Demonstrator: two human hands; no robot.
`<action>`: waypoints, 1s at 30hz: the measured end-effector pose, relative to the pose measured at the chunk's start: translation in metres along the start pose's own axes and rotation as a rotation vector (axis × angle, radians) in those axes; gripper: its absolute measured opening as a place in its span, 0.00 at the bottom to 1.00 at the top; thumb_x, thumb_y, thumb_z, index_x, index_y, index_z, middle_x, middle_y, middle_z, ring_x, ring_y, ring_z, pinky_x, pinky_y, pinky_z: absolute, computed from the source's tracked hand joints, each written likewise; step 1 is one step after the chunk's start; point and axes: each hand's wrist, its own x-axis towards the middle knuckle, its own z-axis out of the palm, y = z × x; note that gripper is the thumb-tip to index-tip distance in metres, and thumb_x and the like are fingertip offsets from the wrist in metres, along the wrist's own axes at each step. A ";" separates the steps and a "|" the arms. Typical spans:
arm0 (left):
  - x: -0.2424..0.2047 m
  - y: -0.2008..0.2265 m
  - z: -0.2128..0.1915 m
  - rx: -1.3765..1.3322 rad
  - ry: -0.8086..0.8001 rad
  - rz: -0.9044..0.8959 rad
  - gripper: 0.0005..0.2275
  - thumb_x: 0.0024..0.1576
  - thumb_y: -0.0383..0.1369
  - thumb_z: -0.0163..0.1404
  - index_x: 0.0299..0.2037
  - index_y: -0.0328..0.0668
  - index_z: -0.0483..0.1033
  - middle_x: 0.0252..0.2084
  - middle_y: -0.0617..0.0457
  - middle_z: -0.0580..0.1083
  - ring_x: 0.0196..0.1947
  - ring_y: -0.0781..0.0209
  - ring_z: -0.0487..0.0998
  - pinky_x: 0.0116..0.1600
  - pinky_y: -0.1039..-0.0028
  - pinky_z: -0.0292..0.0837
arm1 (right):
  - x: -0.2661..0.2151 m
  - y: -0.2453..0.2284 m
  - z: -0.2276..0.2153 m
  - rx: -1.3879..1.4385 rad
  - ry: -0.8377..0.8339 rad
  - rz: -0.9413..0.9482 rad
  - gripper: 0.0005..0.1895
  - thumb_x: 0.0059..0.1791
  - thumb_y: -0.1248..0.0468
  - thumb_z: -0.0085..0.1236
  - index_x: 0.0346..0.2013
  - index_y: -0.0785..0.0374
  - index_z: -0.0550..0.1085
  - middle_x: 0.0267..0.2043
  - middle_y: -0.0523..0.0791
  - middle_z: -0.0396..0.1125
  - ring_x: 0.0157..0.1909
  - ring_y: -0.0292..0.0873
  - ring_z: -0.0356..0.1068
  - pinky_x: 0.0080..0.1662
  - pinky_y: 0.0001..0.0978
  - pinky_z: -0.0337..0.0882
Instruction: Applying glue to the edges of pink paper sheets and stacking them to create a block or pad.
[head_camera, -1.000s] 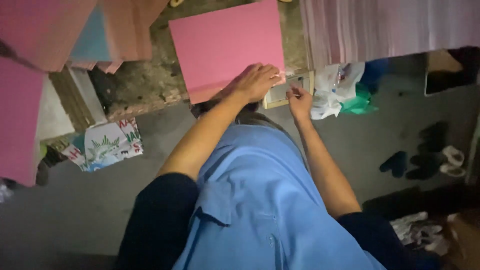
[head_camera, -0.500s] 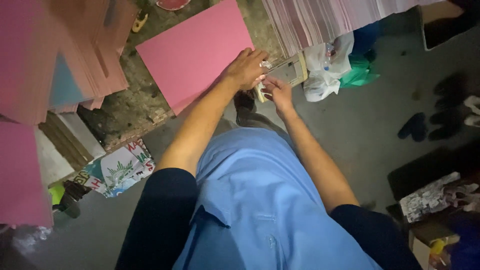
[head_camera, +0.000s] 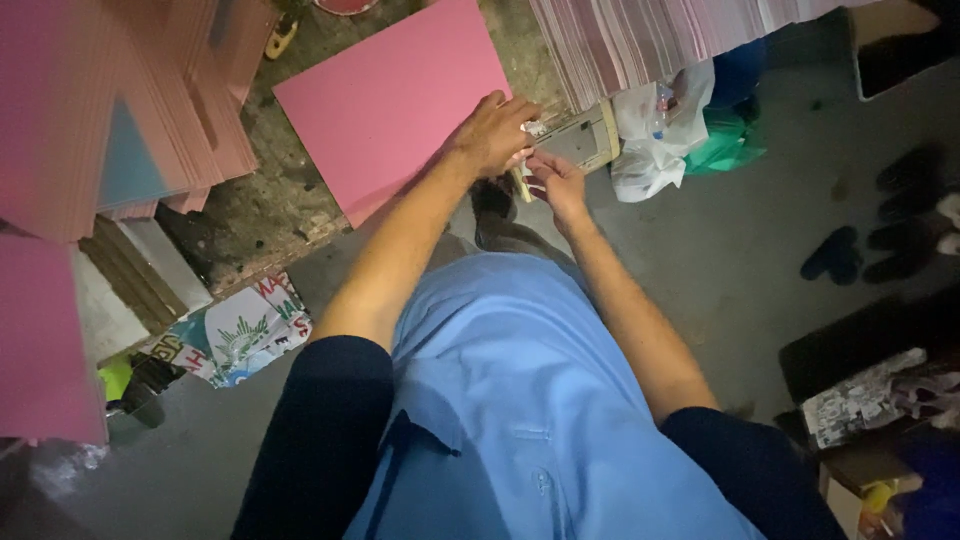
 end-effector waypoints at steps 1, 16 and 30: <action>0.000 0.000 0.000 0.001 0.000 -0.001 0.11 0.60 0.47 0.54 0.41 0.59 0.86 0.66 0.50 0.70 0.61 0.51 0.66 0.55 0.55 0.60 | 0.004 0.004 0.000 0.000 -0.001 0.000 0.13 0.52 0.65 0.54 0.50 0.57 0.79 0.41 0.42 0.76 0.41 0.38 0.75 0.45 0.30 0.74; 0.000 0.000 0.006 0.015 -0.028 -0.043 0.12 0.57 0.44 0.55 0.46 0.56 0.85 0.66 0.53 0.70 0.64 0.52 0.65 0.64 0.52 0.56 | 0.013 0.013 0.000 0.014 0.009 -0.019 0.17 0.50 0.68 0.51 0.51 0.58 0.79 0.40 0.41 0.75 0.38 0.39 0.75 0.43 0.29 0.76; 0.000 -0.003 0.008 0.050 -0.005 -0.009 0.15 0.51 0.43 0.60 0.48 0.57 0.84 0.65 0.52 0.70 0.63 0.53 0.67 0.63 0.50 0.56 | 0.007 0.006 0.001 -0.012 0.016 -0.024 0.20 0.49 0.64 0.56 0.56 0.60 0.77 0.42 0.43 0.76 0.39 0.40 0.75 0.43 0.30 0.76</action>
